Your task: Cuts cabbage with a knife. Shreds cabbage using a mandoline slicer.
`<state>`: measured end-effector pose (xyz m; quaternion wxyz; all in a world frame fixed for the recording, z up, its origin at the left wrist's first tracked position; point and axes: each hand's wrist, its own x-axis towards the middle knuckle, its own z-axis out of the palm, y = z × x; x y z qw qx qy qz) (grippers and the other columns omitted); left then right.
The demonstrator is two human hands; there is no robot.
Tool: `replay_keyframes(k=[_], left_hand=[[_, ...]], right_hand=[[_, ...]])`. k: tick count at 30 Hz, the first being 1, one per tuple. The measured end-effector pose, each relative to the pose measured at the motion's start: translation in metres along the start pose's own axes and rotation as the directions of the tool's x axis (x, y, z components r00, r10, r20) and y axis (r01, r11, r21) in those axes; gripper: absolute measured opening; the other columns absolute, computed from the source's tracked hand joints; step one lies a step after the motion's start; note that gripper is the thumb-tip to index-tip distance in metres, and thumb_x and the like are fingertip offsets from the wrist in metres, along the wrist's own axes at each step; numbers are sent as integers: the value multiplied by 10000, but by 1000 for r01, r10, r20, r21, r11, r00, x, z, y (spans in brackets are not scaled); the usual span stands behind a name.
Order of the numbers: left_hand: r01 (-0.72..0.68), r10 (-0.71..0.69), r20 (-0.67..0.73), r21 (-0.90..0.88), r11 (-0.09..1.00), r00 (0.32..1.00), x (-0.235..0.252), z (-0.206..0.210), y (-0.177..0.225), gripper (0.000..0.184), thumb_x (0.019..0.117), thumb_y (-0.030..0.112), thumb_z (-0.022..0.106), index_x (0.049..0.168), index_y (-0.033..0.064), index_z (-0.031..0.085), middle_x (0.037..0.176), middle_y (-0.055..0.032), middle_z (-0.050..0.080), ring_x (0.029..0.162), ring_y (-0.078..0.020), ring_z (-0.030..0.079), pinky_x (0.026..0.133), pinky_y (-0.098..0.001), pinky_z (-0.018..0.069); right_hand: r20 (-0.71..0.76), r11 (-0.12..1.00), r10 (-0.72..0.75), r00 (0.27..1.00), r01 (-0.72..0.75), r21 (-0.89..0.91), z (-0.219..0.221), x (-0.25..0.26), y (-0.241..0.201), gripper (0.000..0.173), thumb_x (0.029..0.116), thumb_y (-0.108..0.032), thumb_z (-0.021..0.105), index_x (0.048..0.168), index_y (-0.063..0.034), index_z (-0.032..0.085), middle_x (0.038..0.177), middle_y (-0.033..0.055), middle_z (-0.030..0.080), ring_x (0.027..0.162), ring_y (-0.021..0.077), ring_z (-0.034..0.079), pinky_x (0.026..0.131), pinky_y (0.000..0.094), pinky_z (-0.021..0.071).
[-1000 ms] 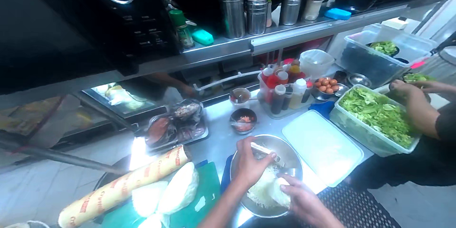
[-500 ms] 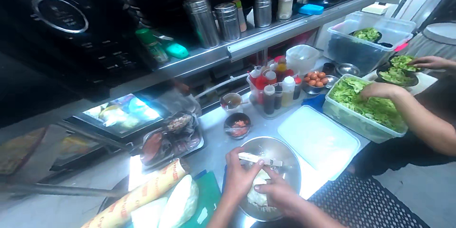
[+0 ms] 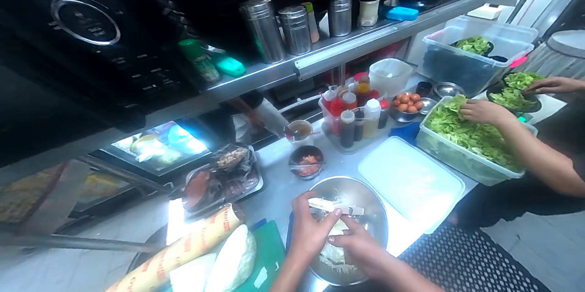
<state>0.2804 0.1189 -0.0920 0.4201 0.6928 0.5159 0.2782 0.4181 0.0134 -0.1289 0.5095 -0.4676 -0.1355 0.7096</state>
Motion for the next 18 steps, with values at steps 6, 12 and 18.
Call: replay_keyframes(k=[6, 12, 18], left_hand=[[-3, 4, 4, -67, 998, 1000, -6, -4, -10, 964, 654, 650, 873, 1412, 177, 512, 1355, -88, 513, 1093, -162, 651, 757, -340, 651], [-147, 144, -29, -181, 972, 989, -32, -11, -34, 1099, 684, 508, 918, 1545, 107, 365, 1437, -110, 507, 1188, -197, 632, 885, -386, 643], [-304, 300, -51, -226, 926, 952, -58, 8, -45, 1173, 664, 410, 954, 1556, 5, 308, 1465, -166, 503, 1312, -252, 547, 1028, -413, 567]], right_hand=[[48, 990, 45, 998, -38, -135, -19, -13, 9, 769, 843, -218, 844, 1510, -160, 464, 1095, 184, 707, 847, 283, 712, 707, 461, 610], [245, 975, -89, 965, 135, -178, -49, -69, -31, 451, 936, -112, 719, 1374, -82, 614, 1186, 221, 692, 989, 340, 706, 831, 544, 608], [-144, 948, -243, 959, 203, -246, -73, -38, -56, 484, 848, -138, 829, 1298, -82, 661, 1109, 214, 721, 894, 344, 726, 730, 502, 631]])
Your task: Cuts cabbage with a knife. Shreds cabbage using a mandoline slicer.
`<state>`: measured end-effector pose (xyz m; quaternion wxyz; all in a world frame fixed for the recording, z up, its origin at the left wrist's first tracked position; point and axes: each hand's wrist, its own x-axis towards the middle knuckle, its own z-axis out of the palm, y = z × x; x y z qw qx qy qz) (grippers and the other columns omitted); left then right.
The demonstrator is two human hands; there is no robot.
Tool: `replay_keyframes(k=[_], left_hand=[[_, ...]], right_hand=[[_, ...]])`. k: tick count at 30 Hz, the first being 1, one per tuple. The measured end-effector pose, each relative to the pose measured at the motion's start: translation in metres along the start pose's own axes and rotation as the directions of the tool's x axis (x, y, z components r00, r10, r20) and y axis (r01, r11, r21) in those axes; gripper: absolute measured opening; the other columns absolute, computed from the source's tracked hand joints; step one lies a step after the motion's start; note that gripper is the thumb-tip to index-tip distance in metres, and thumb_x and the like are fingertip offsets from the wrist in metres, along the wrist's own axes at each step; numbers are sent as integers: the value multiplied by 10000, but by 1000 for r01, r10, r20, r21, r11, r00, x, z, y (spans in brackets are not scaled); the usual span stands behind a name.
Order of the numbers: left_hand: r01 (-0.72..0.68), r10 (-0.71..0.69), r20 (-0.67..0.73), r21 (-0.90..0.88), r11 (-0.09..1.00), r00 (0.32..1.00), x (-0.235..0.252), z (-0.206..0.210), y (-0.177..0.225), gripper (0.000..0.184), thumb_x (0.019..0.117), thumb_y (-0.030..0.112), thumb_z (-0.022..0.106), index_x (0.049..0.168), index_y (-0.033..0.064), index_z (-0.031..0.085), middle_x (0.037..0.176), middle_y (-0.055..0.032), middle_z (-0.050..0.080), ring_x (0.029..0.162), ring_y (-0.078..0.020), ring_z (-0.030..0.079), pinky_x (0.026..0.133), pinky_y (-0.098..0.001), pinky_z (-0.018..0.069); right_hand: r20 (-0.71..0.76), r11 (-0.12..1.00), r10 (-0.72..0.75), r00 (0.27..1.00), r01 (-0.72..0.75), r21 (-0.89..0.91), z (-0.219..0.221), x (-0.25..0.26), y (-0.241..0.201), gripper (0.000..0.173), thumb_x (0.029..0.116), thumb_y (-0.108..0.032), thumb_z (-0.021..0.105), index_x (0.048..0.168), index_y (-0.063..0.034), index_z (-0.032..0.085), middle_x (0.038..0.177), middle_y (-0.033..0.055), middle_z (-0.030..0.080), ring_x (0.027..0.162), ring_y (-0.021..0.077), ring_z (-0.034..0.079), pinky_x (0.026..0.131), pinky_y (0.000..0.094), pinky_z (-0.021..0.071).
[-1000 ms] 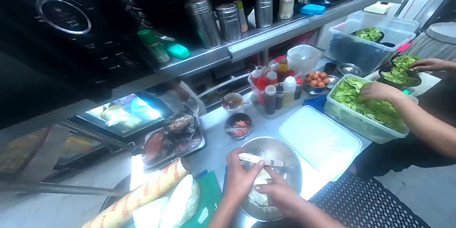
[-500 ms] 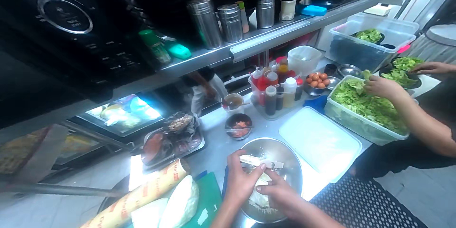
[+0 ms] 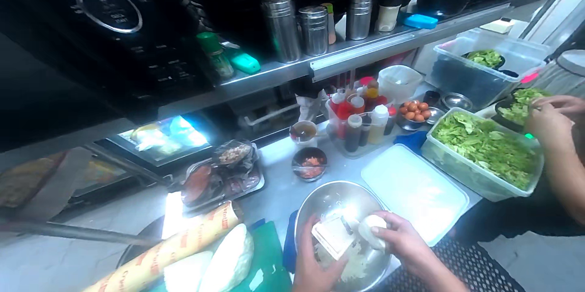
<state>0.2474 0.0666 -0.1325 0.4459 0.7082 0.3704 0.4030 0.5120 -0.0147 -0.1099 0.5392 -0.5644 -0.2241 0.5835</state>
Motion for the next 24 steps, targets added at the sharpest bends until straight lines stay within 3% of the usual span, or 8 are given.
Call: replay_keyframes(k=[2, 4, 8, 14, 19, 24], left_hand=[[-32, 31, 19, 27, 999, 999, -3, 4, -1, 1165, 675, 440, 940, 1556, 11, 309, 1491, -173, 476, 1347, -261, 514, 1065, -417, 538], [-53, 52, 38, 33, 998, 998, -4, 8, -2, 1168, 703, 438, 920, 1564, 0, 264, 1523, -190, 445, 1377, -264, 488, 1086, -420, 515], [-52, 52, 29, 1, 999, 998, -4, 17, 3, 1228, 669, 355, 966, 1556, -12, 199, 1550, -203, 414, 1418, -242, 465, 1143, -413, 480], [-26, 27, -12, 60, 998, 1000, -1, 24, 3, 1142, 662, 308, 964, 1514, 2, 269, 1469, -161, 506, 1314, -183, 563, 1076, -366, 541], [21, -23, 11, 132, 991, 1000, 4, 23, 2, 1113, 642, 344, 964, 1498, 56, 313, 1427, -115, 538, 1241, -134, 607, 1025, -336, 574], [-1, -4, 31, 168, 986, 999, 7, 26, 2, 1105, 633, 375, 960, 1491, 75, 332, 1408, -93, 551, 1216, -110, 615, 1008, -327, 582]], right_hand=[[-41, 983, -43, 998, 35, -178, -2, 20, 8, 498, 795, -196, 879, 1258, -138, 702, 1128, 142, 732, 932, 292, 733, 748, 471, 645], [-26, 912, -86, 996, 68, -404, -1, 36, 16, 507, 768, -288, 897, 1240, -227, 725, 1188, 25, 725, 1022, 191, 720, 849, 427, 642], [75, 722, -140, 987, 154, -674, 13, 51, 19, 528, 804, -391, 854, 1299, -296, 695, 1295, -78, 680, 1122, 71, 666, 976, 380, 586], [191, 575, -157, 969, 246, -780, 27, 57, 23, 490, 873, -405, 779, 1340, -311, 664, 1346, -66, 644, 1215, 60, 612, 1055, 351, 530], [244, 595, -174, 954, 299, -746, 36, 50, 11, 432, 919, -365, 749, 1337, -303, 662, 1348, -62, 637, 1194, 56, 622, 1026, 334, 554], [168, 502, -134, 977, 213, -838, 1, 90, 52, 429, 911, -370, 721, 1319, -247, 673, 1305, -4, 672, 1203, 124, 631, 1062, 406, 522]])
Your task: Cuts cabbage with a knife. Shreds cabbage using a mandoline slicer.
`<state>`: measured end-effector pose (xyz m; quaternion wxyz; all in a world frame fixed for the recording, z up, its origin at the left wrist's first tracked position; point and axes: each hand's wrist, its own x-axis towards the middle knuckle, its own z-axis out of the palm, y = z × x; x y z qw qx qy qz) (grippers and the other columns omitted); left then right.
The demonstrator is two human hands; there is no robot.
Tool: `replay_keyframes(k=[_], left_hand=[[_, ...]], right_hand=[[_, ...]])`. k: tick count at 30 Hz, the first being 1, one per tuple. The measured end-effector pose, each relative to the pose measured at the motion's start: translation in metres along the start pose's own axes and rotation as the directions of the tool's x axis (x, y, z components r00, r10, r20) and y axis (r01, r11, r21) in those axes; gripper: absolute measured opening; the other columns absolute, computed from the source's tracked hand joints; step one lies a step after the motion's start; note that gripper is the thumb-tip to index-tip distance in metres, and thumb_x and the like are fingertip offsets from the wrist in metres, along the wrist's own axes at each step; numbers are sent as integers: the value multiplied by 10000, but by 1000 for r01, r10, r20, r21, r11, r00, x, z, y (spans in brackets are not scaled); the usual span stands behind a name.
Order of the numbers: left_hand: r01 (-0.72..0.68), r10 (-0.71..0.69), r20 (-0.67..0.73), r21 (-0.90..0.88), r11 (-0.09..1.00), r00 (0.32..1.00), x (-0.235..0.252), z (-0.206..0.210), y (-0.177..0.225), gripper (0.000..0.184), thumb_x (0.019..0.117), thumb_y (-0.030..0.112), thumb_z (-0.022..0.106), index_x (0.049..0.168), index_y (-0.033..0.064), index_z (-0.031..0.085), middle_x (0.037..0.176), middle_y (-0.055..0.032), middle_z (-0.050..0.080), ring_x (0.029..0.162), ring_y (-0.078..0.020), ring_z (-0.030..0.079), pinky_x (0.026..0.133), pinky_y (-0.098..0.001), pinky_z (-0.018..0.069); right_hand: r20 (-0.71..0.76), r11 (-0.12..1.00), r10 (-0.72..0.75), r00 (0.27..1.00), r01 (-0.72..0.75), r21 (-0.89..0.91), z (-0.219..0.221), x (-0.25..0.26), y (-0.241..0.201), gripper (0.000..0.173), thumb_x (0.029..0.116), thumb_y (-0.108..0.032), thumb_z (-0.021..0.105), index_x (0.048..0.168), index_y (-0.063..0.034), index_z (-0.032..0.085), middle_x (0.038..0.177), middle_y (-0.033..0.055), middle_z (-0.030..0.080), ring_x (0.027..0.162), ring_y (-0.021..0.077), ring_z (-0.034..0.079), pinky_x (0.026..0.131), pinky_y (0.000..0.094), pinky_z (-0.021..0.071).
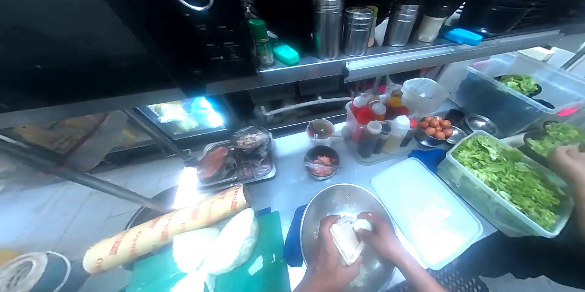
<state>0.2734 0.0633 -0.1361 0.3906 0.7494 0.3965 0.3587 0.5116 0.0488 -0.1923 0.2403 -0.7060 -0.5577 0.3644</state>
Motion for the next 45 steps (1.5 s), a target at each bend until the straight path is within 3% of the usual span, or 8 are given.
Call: replay_keyframes(k=[6, 10, 15, 19, 24, 29, 33, 45], left_hand=[[38, -38, -10, 4, 999, 999, 2, -3, -4, 1102, 627, 395, 959, 1486, 91, 340, 1410, -95, 546, 1214, -122, 617, 1002, -336, 585], [-12, 12, 0, 15, 1000, 1000, 2, 0, -5, 1092, 625, 394, 956, 1474, 61, 356, 1403, -116, 549, 1227, -140, 611, 1017, -337, 574], [-16, 16, 4, 24, 1000, 1000, 6, -3, -7, 1072, 646, 423, 942, 1471, 65, 359, 1390, -117, 549, 1218, -135, 611, 1013, -327, 571], [-22, 21, 32, 39, 999, 999, 7, -2, -2, 1061, 655, 440, 931, 1471, 56, 371, 1383, -126, 556, 1215, -143, 612, 1015, -327, 566], [12, -15, 61, 45, 999, 998, 14, -7, -3, 1058, 665, 463, 919, 1476, 83, 356, 1372, -103, 559, 1184, -118, 624, 999, -321, 573], [18, -32, 124, 112, 994, 992, 21, -7, 4, 1059, 665, 508, 895, 1485, 102, 361, 1380, -83, 557, 1182, -122, 618, 996, -327, 566], [28, -50, 134, 162, 986, 990, 31, -9, 6, 1045, 667, 556, 871, 1483, 130, 376, 1390, -65, 552, 1191, -131, 610, 997, -352, 562], [-9, -30, 225, 173, 985, 974, 53, -15, 9, 1091, 719, 663, 819, 1565, 187, 322, 1456, 0, 536, 1294, -124, 551, 1078, -385, 508]], right_hand=[[44, 992, -33, 999, 27, 121, -19, -18, -47, 412, 909, -376, 757, 1308, -322, 677, 1267, -59, 675, 1121, 67, 658, 980, 361, 581], [7, 999, 31, 999, -31, 38, 0, 3, 1, 401, 903, -322, 733, 1293, -237, 689, 1266, 10, 690, 1157, 136, 656, 1026, 425, 546], [33, 995, -21, 999, 17, 101, -17, -17, -47, 411, 917, -365, 750, 1318, -316, 676, 1274, -43, 677, 1104, 87, 671, 965, 380, 590], [0, 999, 3, 1000, -3, 41, 2, 6, 1, 394, 911, -336, 733, 1293, -246, 693, 1257, -1, 698, 1148, 126, 663, 1020, 420, 555], [65, 995, -11, 998, 4, 101, -22, -16, -49, 403, 928, -373, 735, 1322, -317, 673, 1275, -37, 677, 1125, 96, 666, 988, 396, 579], [42, 993, 64, 997, -68, 95, -3, 10, 5, 369, 915, -282, 735, 1276, -214, 697, 1210, 14, 716, 1072, 132, 693, 959, 415, 586], [36, 972, -18, 999, 9, 236, -26, -13, -45, 380, 928, -290, 748, 1303, -294, 687, 1204, -45, 716, 1019, 104, 706, 891, 382, 624], [33, 950, 18, 999, -27, 312, -23, 10, -24, 351, 935, -262, 744, 1282, -240, 698, 1173, -9, 731, 1009, 134, 717, 884, 381, 628]])
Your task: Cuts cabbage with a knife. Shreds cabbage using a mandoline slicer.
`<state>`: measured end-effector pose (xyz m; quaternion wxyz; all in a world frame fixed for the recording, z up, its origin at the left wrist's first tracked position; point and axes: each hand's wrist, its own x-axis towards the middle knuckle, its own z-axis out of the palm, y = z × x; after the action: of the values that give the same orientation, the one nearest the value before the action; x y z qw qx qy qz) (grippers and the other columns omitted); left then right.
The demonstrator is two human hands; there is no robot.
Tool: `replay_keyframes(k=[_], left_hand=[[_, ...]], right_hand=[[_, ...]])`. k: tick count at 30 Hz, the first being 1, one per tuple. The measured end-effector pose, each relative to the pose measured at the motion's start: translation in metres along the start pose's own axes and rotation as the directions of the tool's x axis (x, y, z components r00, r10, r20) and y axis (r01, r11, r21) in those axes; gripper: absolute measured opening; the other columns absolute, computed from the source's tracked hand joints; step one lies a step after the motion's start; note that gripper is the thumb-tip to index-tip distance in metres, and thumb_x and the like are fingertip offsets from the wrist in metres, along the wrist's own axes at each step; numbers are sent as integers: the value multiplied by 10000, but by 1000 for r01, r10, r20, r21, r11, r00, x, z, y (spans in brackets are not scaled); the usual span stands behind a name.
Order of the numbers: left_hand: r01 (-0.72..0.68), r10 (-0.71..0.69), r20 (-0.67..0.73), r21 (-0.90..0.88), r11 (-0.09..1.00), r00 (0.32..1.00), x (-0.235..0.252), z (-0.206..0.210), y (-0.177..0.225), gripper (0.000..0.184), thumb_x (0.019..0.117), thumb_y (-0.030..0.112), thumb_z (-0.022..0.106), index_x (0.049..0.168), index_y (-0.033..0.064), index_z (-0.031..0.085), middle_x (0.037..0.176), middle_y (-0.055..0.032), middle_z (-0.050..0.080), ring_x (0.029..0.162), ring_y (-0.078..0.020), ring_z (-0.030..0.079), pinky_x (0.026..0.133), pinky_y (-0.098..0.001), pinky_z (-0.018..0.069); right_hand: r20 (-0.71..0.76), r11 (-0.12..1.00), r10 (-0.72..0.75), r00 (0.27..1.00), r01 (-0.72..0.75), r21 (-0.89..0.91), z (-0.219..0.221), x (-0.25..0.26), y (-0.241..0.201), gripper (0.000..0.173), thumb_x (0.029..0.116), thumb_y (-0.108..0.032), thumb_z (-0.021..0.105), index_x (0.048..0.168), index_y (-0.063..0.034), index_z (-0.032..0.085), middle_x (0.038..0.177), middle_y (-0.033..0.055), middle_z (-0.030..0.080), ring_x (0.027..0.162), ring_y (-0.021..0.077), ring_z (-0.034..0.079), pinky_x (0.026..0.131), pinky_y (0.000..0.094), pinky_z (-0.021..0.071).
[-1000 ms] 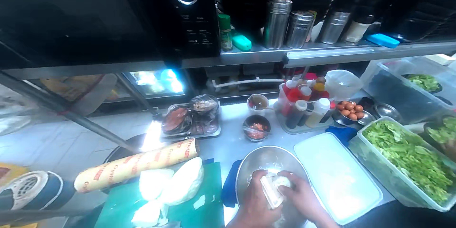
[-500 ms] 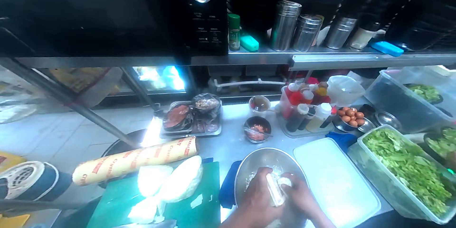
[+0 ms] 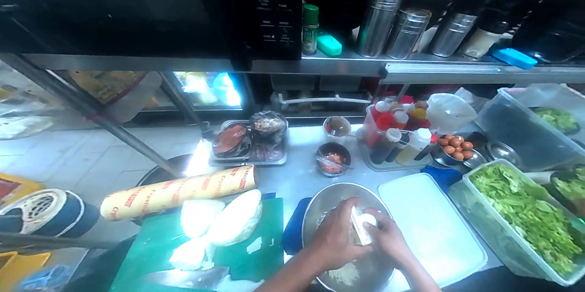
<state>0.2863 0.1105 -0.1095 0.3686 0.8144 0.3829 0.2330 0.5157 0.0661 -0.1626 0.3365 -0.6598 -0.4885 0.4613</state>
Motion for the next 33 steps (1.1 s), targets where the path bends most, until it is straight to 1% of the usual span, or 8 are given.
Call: replay_keyframes(k=[3, 10, 14, 18, 23, 26, 29, 33], left_hand=[[-9, 9, 34, 4, 1000, 999, 7, -3, 2, 1115, 717, 688, 807, 1580, 198, 301, 1484, 1, 522, 1310, -132, 548, 1084, -397, 504], [24, -23, 87, -16, 1000, 996, 29, -16, 4, 1105, 721, 720, 779, 1575, 197, 312, 1470, -13, 539, 1275, -142, 581, 1047, -417, 535], [128, -124, 93, -36, 991, 988, 38, -25, 10, 1076, 681, 701, 812, 1530, 211, 368, 1420, -9, 571, 1241, -142, 601, 1018, -413, 555], [249, -247, 45, -36, 968, 968, 40, -28, 14, 1062, 646, 675, 827, 1483, 192, 390, 1348, 1, 607, 1179, -129, 630, 976, -396, 575], [409, -413, -49, -81, 909, 909, 52, -28, 12, 1058, 622, 682, 829, 1446, 156, 425, 1203, -25, 670, 1052, -172, 682, 906, -460, 595], [439, -442, -72, -59, 897, 894, 59, -26, 12, 1061, 607, 718, 816, 1425, 168, 426, 1161, -30, 676, 1015, -182, 691, 867, -477, 602], [444, -444, -82, -20, 896, 892, 62, -23, 19, 1064, 594, 721, 817, 1420, 174, 429, 1150, -22, 674, 1000, -175, 689, 855, -473, 603], [427, -425, -92, 4, 904, 901, 60, -18, 23, 1103, 587, 733, 821, 1443, 172, 412, 1168, -16, 679, 1014, -173, 691, 859, -473, 606]], right_hand=[[-20, 985, 109, 994, -111, -132, 1, 20, 44, 325, 916, -271, 730, 1238, -235, 716, 1146, 5, 732, 1004, 133, 709, 881, 418, 613], [-45, 989, 147, 988, -148, -7, -3, 17, 27, 351, 906, -204, 736, 1256, -200, 703, 1160, 35, 723, 989, 159, 714, 838, 403, 625], [-93, 947, 147, 985, -113, 300, -18, 9, 20, 327, 950, -162, 707, 1273, -112, 691, 1158, 116, 724, 990, 244, 720, 835, 441, 632], [-104, 699, 174, 979, -48, 714, -38, -24, 2, 355, 1017, -102, 578, 1365, -31, 593, 1166, 237, 681, 980, 324, 700, 816, 507, 611], [-11, 455, 93, 996, -33, 890, -43, -86, -21, 351, 1048, -93, 448, 1372, -97, 583, 1205, 222, 671, 1050, 335, 682, 904, 578, 571], [128, 434, 34, 991, -130, 891, -17, -106, -25, 363, 1035, -86, 482, 1385, -98, 577, 1214, 216, 671, 1067, 324, 671, 914, 563, 565], [257, 470, 44, 965, -247, 847, 17, -104, -27, 473, 1026, -112, 525, 1497, -128, 490, 1292, 226, 641, 1119, 346, 655, 931, 560, 561], [255, 433, 139, 957, -290, 853, 53, -86, -35, 638, 1007, -130, 603, 1588, -192, 347, 1354, 245, 610, 1184, 416, 640, 958, 634, 549]])
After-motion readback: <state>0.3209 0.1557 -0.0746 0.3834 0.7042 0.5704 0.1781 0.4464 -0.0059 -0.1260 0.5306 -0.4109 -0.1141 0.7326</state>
